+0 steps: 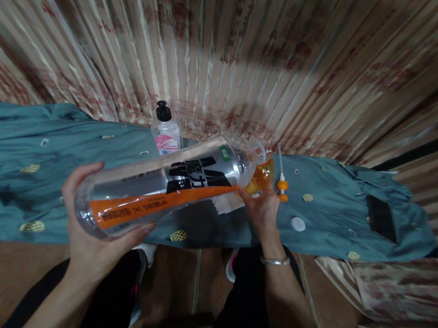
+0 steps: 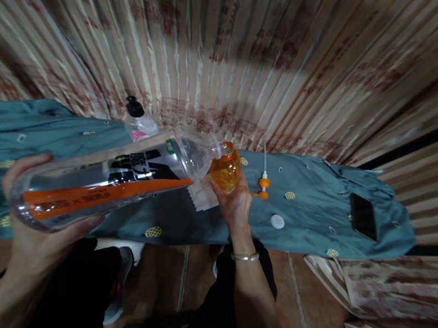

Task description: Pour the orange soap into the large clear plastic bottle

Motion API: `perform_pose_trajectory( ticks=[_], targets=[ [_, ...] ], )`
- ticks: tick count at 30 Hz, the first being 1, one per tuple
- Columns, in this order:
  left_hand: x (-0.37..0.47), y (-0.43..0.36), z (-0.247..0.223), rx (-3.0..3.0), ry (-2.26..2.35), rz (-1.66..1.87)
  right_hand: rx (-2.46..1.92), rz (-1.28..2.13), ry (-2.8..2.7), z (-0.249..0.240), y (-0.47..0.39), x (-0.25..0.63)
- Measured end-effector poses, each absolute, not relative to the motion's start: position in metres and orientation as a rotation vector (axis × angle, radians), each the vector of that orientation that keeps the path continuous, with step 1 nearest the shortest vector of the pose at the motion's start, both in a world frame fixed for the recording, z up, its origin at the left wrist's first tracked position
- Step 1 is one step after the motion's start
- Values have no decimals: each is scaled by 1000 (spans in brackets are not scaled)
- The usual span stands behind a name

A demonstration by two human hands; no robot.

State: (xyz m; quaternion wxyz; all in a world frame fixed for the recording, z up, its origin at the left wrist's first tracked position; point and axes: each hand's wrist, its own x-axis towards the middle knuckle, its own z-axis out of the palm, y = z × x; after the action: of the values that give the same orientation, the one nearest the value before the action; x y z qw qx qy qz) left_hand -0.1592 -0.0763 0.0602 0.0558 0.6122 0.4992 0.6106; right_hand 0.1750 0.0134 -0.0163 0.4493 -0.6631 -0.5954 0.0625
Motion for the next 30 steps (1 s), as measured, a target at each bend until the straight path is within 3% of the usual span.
perform_pose_trajectory(
  ticks=[30],
  targets=[
    [-161,-75,53,1734,1597,1848,-1641,191,-1472,-19,15,177]
  ],
)
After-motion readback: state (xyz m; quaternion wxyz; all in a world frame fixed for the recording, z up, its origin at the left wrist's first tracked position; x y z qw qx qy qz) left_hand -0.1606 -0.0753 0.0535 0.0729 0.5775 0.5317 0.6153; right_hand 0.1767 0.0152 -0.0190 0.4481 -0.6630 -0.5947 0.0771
